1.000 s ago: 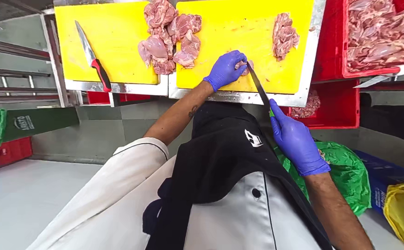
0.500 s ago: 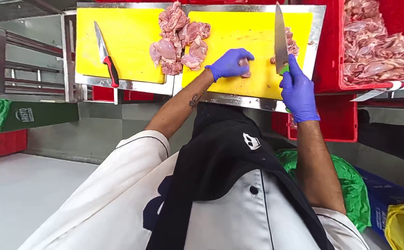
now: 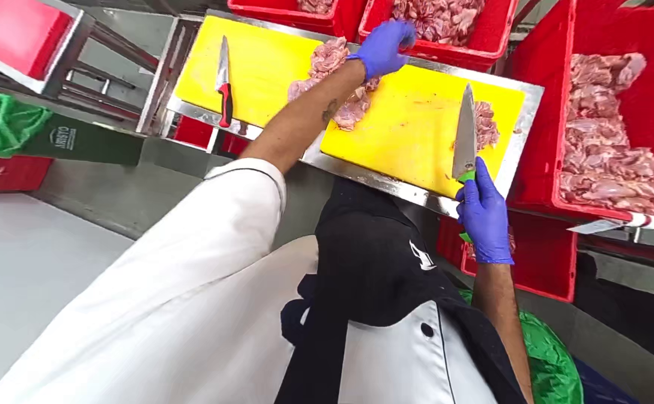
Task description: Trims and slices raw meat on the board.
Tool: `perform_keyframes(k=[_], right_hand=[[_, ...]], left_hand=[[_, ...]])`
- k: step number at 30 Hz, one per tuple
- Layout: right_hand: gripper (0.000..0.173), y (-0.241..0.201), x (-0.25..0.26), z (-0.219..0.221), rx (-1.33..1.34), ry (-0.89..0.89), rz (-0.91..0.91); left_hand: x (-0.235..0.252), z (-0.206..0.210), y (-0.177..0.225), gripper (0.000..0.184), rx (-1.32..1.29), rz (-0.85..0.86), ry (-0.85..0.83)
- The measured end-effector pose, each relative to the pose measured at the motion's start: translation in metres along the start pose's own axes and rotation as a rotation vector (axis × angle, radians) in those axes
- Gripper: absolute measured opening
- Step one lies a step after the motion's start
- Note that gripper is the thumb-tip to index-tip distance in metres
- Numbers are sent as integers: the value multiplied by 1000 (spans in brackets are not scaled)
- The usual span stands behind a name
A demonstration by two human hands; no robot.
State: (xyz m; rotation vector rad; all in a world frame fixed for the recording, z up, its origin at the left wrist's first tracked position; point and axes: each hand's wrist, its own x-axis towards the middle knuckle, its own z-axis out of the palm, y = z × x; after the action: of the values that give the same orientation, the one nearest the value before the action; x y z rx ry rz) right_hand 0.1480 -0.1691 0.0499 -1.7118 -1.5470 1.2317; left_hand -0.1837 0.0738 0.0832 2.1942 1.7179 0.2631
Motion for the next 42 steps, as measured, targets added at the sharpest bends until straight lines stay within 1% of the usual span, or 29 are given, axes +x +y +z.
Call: perform_keyframes(k=[1, 2, 3, 4, 5, 7, 8, 9, 11, 13, 15, 16, 17, 19, 20, 21, 22, 24, 26, 28, 30, 32, 33, 34, 36, 38, 40, 41, 42], right_hand=[[50, 0, -4, 5, -30, -45, -8], [50, 0, -6, 12, -64, -99, -31], [50, -1, -7, 23, -99, -159, -60], [50, -1, -8, 35, -133, -228, -95], [49, -1, -10, 49, -159, -312, -125], [49, -1, -11, 75, -192, -453, -175], [49, 0, -11, 80, -205, -494, -187], [49, 2, -9, 81, -209, -507, -183], [49, 9, 0, 70, -189, -444, -138], [50, 20, 6, 47, -160, -289, -43], [51, 33, 14, 18, -155, -120, 44], [52, 37, 17, 6, -158, -63, 68], [52, 38, 18, -4, -166, -29, 87], [52, 33, 14, -14, -177, -8, 95], [52, 29, 11, -15, -166, 0, 86], [52, 26, 7, -13, -139, 8, 64], [51, 24, 3, -6, -96, 5, 37], [51, 23, -4, 14, 9, -37, -1], [50, 26, -8, 34, 72, -149, 1], [49, 33, -12, 48, 124, -259, 56], [50, 40, -18, 49, 141, -239, 103], [50, 36, -22, 44, 0, -151, 81], [50, 28, -26, 42, -116, -116, 40], [51, 19, -29, 39, -222, -103, -14], [51, -1, -29, 39, -380, -132, -91], [52, -21, -15, 52, -491, -202, -89], [55, -33, 18, 72, -509, -194, -90], [56, -38, 34, 80, -495, -174, -97], [55, -42, 45, 86, -476, -153, -108]], left_hand=[[-17, 4, -12, 45, 193, 27, -155], [-36, 11, -20, 49, 361, 43, -268], [-54, 19, -26, 51, 487, 62, -313], [-70, 26, -30, 51, 555, 93, -298], [-84, 31, -35, 45, 574, 128, -268], [-99, 31, -38, 36, 557, 184, -250], [-102, 31, -39, 32, 519, 190, -255], [-103, 27, -40, 28, 465, 166, -268], [-100, 11, -44, 27, 293, 86, -280], [-101, -4, -37, 33, 67, 2, -221], [-104, -16, -22, 33, -224, -38, -109], [-106, -19, -13, 32, -388, -53, -59], [-106, -19, -4, 30, -549, -81, -21], [-110, -12, 16, 30, -835, -175, -14], [-113, 0, 23, 33, -922, -216, -25], [-116, 16, 27, 37, -948, -249, -39], [-122, 36, 28, 42, -909, -271, -49], [-135, 77, 25, 48, -648, -289, -63], [-147, 99, 22, 48, -411, -298, -57], [-155, 98, 19, 46, -333, -315, -63], [-156, 90, 17, 45, -272, -336, -112], [-153, 86, 14, 45, -148, -278, -128], [-150, 85, 14, 44, -63, -200, -108], [-145, 85, 16, 40, 1, -99, -68], [-136, 90, 20, 24, 7, 115, -18], [-129, 103, 21, 19, -43, 257, -47], [-123, 111, 24, 20, -41, 292, -48], [-122, 106, 33, 20, -5, 246, -97], [-121, 93, 50, 22, 56, 135, -238]])
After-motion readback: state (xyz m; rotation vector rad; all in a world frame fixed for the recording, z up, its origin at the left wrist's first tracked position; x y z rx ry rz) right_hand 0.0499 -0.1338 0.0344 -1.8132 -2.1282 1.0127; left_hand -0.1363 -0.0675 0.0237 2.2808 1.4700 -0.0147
